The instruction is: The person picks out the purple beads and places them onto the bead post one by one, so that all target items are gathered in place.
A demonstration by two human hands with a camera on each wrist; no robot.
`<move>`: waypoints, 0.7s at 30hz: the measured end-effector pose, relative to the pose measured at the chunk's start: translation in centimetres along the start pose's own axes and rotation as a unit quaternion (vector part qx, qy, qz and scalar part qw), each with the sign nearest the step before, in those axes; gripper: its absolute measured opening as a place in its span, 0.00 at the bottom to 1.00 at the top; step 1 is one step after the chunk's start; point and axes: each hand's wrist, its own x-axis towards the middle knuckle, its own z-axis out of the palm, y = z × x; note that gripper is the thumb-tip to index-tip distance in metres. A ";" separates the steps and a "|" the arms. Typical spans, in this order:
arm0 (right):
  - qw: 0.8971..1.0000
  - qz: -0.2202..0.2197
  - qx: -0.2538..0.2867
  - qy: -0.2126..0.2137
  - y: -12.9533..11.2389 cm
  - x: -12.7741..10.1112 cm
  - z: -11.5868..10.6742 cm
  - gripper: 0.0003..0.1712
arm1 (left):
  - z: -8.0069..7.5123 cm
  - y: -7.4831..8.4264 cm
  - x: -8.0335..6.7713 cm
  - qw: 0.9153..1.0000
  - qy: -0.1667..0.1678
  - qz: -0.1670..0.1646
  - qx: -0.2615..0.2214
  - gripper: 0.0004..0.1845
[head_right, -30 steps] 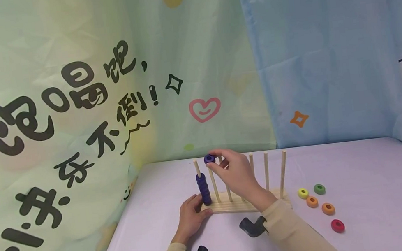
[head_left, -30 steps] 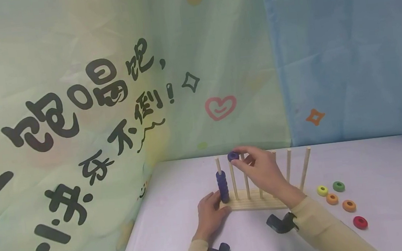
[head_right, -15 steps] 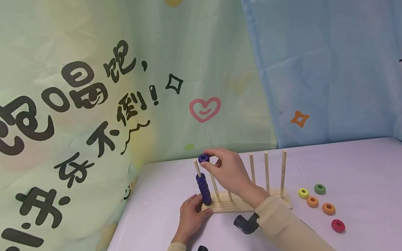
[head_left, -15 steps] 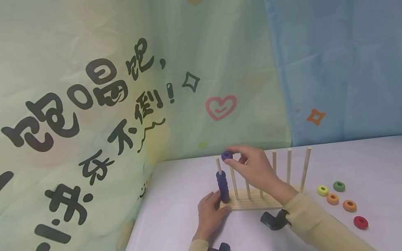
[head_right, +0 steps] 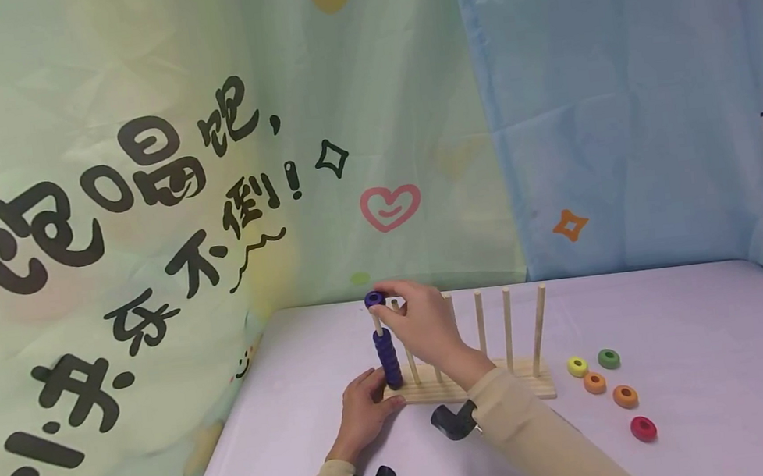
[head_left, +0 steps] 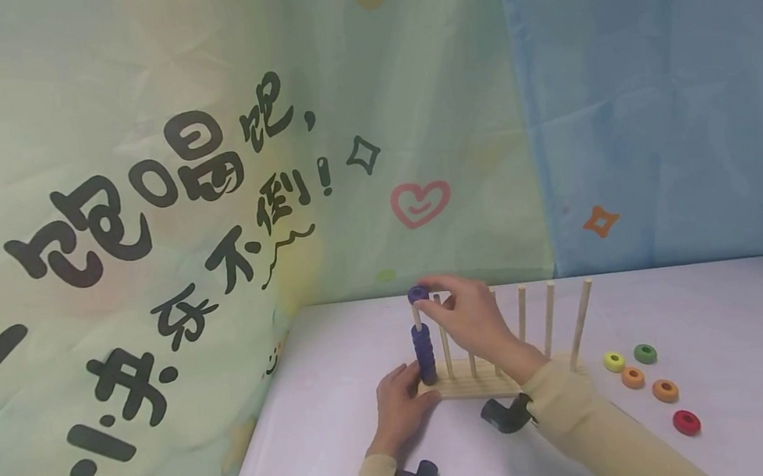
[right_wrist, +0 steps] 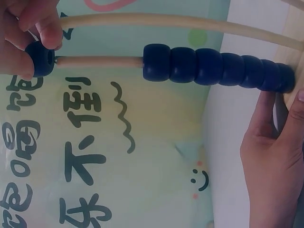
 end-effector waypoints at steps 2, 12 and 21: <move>1.000 0.000 -0.001 0.001 0.0 0.1 0.3 0.17 | 0.0 0.0 0.0 1.000 0.000 0.002 0.000 0.31; 0.999 -0.017 -0.029 0.004 0.2 0.6 1.0 0.17 | -0.1 0.2 0.1 1.000 -0.004 -0.002 0.000 0.31; 0.999 -0.013 -0.046 0.002 0.2 0.6 1.2 0.16 | -0.1 0.3 0.1 1.000 -0.009 -0.005 0.001 0.30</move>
